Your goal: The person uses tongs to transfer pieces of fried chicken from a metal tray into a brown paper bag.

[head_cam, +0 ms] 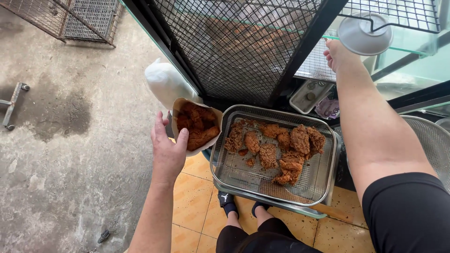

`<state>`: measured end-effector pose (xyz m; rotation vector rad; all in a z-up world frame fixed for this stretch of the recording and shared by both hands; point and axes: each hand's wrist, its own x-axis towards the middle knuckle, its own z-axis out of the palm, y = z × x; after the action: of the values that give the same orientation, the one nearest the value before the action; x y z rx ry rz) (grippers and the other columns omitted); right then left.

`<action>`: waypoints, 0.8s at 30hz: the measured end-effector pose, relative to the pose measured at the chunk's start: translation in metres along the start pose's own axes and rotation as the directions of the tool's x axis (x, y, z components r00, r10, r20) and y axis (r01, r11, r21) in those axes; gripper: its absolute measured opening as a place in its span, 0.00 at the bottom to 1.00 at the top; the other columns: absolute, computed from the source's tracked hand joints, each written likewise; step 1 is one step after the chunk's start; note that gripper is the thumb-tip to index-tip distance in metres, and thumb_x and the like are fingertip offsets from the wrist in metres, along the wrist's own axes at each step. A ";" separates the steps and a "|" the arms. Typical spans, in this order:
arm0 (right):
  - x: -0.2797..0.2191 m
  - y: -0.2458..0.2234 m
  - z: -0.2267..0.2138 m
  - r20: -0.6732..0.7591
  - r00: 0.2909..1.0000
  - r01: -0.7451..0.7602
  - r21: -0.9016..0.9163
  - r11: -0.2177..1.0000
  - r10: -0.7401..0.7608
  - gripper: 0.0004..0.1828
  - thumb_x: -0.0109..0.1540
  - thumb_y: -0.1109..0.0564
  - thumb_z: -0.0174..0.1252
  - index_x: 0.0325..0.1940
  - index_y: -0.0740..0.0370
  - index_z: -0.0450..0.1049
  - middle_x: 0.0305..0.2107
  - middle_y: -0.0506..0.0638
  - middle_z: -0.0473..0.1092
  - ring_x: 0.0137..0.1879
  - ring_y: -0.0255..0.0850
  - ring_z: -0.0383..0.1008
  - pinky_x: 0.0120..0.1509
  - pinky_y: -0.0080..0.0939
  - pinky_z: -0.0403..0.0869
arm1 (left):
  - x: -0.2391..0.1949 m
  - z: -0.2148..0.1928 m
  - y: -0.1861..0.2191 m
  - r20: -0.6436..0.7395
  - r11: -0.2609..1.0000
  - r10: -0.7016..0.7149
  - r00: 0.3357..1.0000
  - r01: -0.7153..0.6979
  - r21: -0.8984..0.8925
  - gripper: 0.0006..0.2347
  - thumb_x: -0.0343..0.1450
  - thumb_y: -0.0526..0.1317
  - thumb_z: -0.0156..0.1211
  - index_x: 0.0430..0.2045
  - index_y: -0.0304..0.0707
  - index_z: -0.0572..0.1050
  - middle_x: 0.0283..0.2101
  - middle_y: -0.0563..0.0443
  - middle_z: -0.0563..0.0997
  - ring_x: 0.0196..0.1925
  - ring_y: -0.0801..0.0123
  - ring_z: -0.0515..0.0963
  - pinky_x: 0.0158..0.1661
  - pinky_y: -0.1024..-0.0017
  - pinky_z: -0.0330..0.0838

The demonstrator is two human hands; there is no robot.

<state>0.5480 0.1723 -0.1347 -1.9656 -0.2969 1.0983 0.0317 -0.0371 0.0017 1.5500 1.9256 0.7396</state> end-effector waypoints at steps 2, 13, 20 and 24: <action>0.022 0.008 0.002 -0.001 0.999 0.051 -0.065 0.997 -0.051 0.10 0.69 0.49 0.57 0.46 0.57 0.74 0.30 0.45 0.70 0.29 0.28 0.65 0.28 0.29 0.65 | -0.001 -0.001 0.002 0.005 1.000 -0.006 1.000 0.006 -0.005 0.34 0.71 0.43 0.60 0.72 0.38 0.52 0.64 0.38 0.66 0.66 0.51 0.69 0.62 0.57 0.67; 0.035 0.022 -0.009 0.157 0.888 0.367 -0.808 0.461 -0.432 0.13 0.70 0.58 0.51 0.57 0.67 0.69 0.43 0.59 0.70 0.45 0.49 0.71 0.46 0.48 0.71 | -0.003 -0.005 0.027 0.074 0.986 -0.168 0.983 0.169 -0.003 0.34 0.70 0.45 0.57 0.72 0.44 0.50 0.65 0.41 0.64 0.66 0.55 0.69 0.61 0.58 0.69; -0.032 0.015 -0.023 0.073 0.712 0.493 -0.760 0.424 -0.698 0.20 0.67 0.55 0.58 0.59 0.71 0.70 0.54 0.71 0.69 0.59 0.64 0.69 0.63 0.56 0.67 | 0.001 -0.005 0.018 0.040 0.999 -0.041 0.998 0.040 0.015 0.34 0.71 0.45 0.59 0.72 0.40 0.51 0.65 0.38 0.65 0.67 0.51 0.69 0.63 0.56 0.66; -0.053 0.005 -0.031 0.151 0.617 0.575 -0.757 0.311 -0.773 0.18 0.69 0.59 0.54 0.62 0.67 0.73 0.55 0.68 0.72 0.60 0.62 0.72 0.63 0.58 0.69 | 0.000 -0.004 0.013 0.036 1.000 -0.003 0.999 0.002 0.019 0.34 0.71 0.44 0.60 0.72 0.40 0.52 0.65 0.38 0.66 0.67 0.50 0.68 0.63 0.55 0.65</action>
<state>0.5404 0.1225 -0.0994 -2.2289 -1.5348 0.0837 0.0370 -0.0346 0.0137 1.5612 1.9132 0.6898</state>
